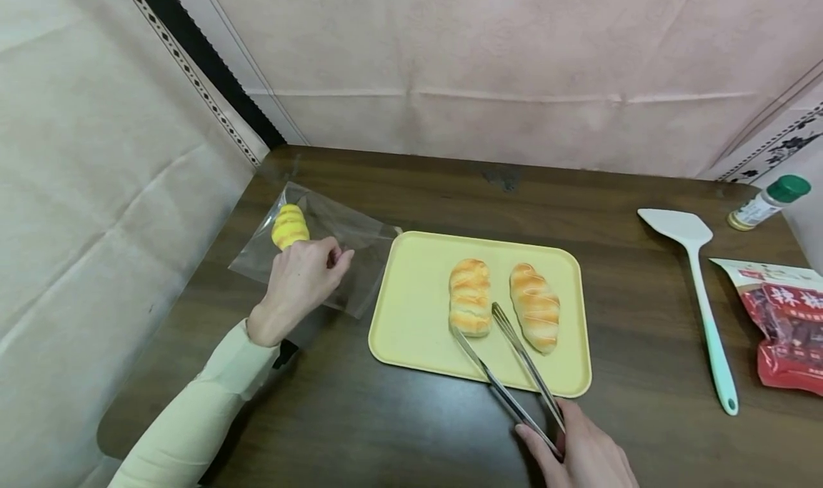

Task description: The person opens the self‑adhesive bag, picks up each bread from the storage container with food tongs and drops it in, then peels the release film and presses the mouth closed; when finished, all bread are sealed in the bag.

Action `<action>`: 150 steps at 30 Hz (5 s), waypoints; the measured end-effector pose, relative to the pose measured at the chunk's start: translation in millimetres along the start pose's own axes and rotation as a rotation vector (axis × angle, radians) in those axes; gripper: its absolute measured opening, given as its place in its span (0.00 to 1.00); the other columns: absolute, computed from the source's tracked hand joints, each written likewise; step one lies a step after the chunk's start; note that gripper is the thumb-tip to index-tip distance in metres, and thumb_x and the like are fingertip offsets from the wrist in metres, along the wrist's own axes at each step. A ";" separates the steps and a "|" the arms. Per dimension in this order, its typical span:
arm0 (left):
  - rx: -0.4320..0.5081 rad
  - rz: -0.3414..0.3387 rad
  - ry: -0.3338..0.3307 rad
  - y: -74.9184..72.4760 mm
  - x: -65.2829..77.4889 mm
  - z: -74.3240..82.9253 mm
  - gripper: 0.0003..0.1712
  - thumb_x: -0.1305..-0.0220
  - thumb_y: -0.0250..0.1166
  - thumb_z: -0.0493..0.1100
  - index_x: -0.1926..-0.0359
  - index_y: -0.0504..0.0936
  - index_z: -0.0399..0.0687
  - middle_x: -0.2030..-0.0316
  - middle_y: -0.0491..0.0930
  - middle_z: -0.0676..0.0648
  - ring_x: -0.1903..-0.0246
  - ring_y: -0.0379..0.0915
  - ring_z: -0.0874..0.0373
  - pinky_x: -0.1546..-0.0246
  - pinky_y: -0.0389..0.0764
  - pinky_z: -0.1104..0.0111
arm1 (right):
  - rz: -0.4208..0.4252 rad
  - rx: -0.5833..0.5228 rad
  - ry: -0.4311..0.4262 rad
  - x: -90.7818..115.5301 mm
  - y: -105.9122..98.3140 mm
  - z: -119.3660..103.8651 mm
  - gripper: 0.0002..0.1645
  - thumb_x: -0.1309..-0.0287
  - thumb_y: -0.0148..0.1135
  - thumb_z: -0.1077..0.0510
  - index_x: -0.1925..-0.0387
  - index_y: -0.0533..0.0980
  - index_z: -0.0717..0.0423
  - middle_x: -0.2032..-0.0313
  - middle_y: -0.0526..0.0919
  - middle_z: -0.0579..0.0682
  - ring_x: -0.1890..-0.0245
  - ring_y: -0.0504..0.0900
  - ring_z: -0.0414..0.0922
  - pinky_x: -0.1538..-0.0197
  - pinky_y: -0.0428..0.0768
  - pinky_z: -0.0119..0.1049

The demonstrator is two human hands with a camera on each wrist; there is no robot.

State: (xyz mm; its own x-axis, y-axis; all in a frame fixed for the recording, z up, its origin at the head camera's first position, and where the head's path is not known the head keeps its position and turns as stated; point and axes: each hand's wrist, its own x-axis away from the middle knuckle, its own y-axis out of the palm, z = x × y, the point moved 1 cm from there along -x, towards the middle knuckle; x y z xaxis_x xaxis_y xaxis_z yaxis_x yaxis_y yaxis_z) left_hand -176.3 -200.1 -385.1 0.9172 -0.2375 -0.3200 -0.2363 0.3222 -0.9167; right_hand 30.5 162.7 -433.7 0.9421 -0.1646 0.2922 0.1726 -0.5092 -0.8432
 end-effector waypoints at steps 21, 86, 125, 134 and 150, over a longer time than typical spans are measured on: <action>0.032 -0.036 -0.012 0.7 2.5 0.0 0.07 0.31 0.66 0.37 0.69 0.81 0.44 0.81 0.76 0.49 0.83 0.70 0.56 0.84 0.67 0.66 | 0.153 0.205 -0.268 -16.2 -12.1 6.7 0.20 0.26 0.68 0.43 0.63 0.71 0.51 0.81 0.66 0.43 0.86 0.68 0.46 0.81 0.63 0.44; -0.083 0.087 0.180 -7.9 6.2 7.3 0.15 0.21 0.63 0.42 0.67 0.80 0.40 0.84 0.75 0.47 0.85 0.72 0.52 0.85 0.72 0.57 | -0.188 0.115 -0.650 -144.3 -14.0 -187.4 0.21 0.23 0.64 0.41 0.58 0.78 0.54 0.76 0.73 0.47 0.76 0.73 0.46 0.75 0.67 0.38; -0.062 0.002 0.055 -5.5 -1.1 -1.9 0.19 0.20 0.62 0.43 0.73 0.76 0.42 0.83 0.70 0.47 0.85 0.69 0.53 0.83 0.72 0.59 | -0.331 0.074 -0.532 -163.8 -7.3 -212.1 0.24 0.25 0.67 0.39 0.62 0.77 0.56 0.76 0.71 0.48 0.80 0.68 0.43 0.74 0.65 0.35; -0.067 0.012 0.048 -4.4 -2.9 -3.5 0.18 0.20 0.62 0.43 0.72 0.78 0.42 0.82 0.73 0.47 0.83 0.71 0.52 0.81 0.75 0.55 | -0.306 0.110 -0.511 -153.1 -13.8 -200.9 0.25 0.26 0.67 0.38 0.62 0.77 0.56 0.76 0.71 0.48 0.80 0.67 0.43 0.74 0.64 0.36; -0.064 0.017 0.054 -5.1 -4.3 -2.2 0.19 0.20 0.63 0.43 0.73 0.78 0.41 0.83 0.71 0.48 0.85 0.68 0.54 0.83 0.70 0.60 | -0.168 0.102 -0.488 -101.9 -51.0 -131.9 0.27 0.28 0.69 0.39 0.56 0.77 0.60 0.80 0.68 0.47 0.82 0.66 0.44 0.75 0.64 0.37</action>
State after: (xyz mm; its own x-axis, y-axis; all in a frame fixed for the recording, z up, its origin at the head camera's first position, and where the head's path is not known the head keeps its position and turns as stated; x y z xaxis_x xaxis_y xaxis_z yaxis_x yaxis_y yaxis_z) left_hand -179.7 -202.7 -379.6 0.8947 -0.2817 -0.3466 -0.2736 0.2678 -0.9238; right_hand -112.3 94.0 -360.9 0.9191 0.3376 0.2033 0.3370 -0.4059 -0.8495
